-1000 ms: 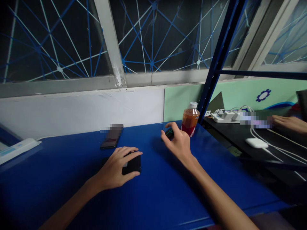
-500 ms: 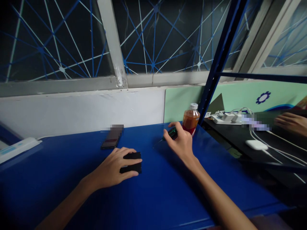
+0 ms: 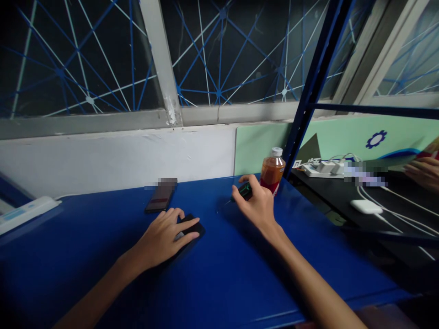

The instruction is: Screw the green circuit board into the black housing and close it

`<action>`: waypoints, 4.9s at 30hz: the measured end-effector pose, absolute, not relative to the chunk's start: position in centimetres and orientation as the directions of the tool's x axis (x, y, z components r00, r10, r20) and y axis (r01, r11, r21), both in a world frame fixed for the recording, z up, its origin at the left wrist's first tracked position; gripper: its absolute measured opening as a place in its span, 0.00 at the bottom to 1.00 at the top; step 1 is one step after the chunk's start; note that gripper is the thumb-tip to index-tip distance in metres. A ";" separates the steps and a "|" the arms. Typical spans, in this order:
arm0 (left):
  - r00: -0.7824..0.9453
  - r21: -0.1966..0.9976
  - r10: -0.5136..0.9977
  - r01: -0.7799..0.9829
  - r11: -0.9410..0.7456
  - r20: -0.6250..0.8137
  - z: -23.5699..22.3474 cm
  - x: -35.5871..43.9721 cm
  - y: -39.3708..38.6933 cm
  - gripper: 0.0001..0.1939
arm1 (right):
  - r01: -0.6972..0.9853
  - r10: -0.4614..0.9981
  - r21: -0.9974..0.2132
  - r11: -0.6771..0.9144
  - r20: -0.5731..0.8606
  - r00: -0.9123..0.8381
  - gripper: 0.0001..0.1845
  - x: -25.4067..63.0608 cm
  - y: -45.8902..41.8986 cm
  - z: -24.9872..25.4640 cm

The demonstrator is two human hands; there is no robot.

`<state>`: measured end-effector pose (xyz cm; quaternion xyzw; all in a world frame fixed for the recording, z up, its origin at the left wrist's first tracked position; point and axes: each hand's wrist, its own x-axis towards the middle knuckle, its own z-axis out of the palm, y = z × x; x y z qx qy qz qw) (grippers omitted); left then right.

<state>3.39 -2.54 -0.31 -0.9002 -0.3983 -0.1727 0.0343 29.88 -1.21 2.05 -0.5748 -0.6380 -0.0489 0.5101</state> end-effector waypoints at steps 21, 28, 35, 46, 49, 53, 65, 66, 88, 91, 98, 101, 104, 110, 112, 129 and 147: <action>0.610 -0.133 0.694 0.780 -0.612 0.382 -0.4 2.1 -0.8 0.17 | 0.789 0.667 -0.508 0.346 0.725 0.174 0.09 30.0 -1.3 2.1; 0.735 -0.093 0.558 0.633 -0.769 0.385 -0.6 3.0 -1.1 0.15 | 0.794 0.661 -0.497 0.351 0.732 0.167 0.09 30.0 -1.3 2.2; 0.622 -0.110 0.663 0.758 -0.643 0.416 -1.1 3.1 -1.3 0.20 | 0.790 0.661 -0.499 0.357 0.732 0.163 0.09 29.9 -1.6 2.3; 0.681 0.041 0.627 0.665 -0.746 0.378 -1.6 3.8 -1.5 0.18 | 0.779 0.652 -0.490 0.391 0.745 0.140 0.09 29.4 -1.7 2.3; 0.628 0.018 0.664 0.721 -0.693 0.406 -1.7 3.9 -1.6 0.18 | 0.779 0.651 -0.491 0.390 0.746 0.144 0.09 29.4 -1.7 2.4; 0.660 0.044 0.643 0.684 -0.728 0.388 -1.6 4.0 -1.8 0.18 | 0.770 0.649 -0.506 0.389 0.743 0.160 0.09 29.4 -1.8 2.4; 0.535 0.282 0.737 0.694 -0.663 0.413 -1.7 4.1 -1.8 0.14 | 0.448 0.762 -0.772 0.451 0.595 0.256 0.11 29.0 -2.1 2.4; 0.520 0.323 0.739 0.676 -0.662 0.427 -1.7 4.1 -1.8 0.14 | 0.403 0.778 -0.795 0.453 0.574 0.257 0.11 28.8 -2.2 2.4; 0.507 0.390 0.679 0.565 -0.727 0.531 -1.4 4.7 -2.1 0.07 | 0.301 0.819 -0.838 0.455 0.527 0.226 0.11 27.1 -3.1 2.3; 0.503 0.391 0.682 0.569 -0.724 0.530 -1.3 4.8 -2.1 0.08 | 0.303 0.814 -0.832 0.464 0.535 0.224 0.10 27.0 -3.1 2.3; 0.507 0.376 0.673 0.571 -0.730 0.538 -1.1 4.8 -2.2 0.08 | 0.328 0.801 -0.811 0.485 0.562 0.206 0.10 27.1 -3.2 2.3; 0.512 0.360 0.671 0.580 -0.730 0.536 -1.2 4.8 -2.2 0.08 | 0.356 0.783 -0.789 0.501 0.588 0.201 0.11 27.1 -3.3 2.2; 0.518 0.347 0.671 0.590 -0.729 0.530 -1.3 4.7 -2.2 0.08 | 0.361 0.781 -0.786 0.502 0.592 0.201 0.11 27.0 -3.3 2.1; 0.522 0.327 0.663 0.596 -0.734 0.537 -1.1 4.7 -2.3 0.07 | 0.282 0.814 -0.835 0.473 0.537 0.223 0.11 26.8 -3.0 1.9; 0.521 0.322 0.659 0.596 -0.736 0.543 -1.1 4.7 -2.3 0.07 | 0.252 0.829 -0.850 0.462 0.515 0.217 0.11 26.7 -2.9 1.8; 0.528 0.324 0.695 0.629 -0.706 0.489 -1.2 4.6 -1.8 0.06 | 0.130 0.837 -0.874 0.469 0.487 0.250 0.11 27.0 -2.8 2.4; 0.612 0.208 0.705 0.684 -0.699 0.357 -0.8 7.9 1.2 0.12 | 0.109 0.718 -0.817 0.566 0.553 0.422 0.11 29.6 -2.1 4.2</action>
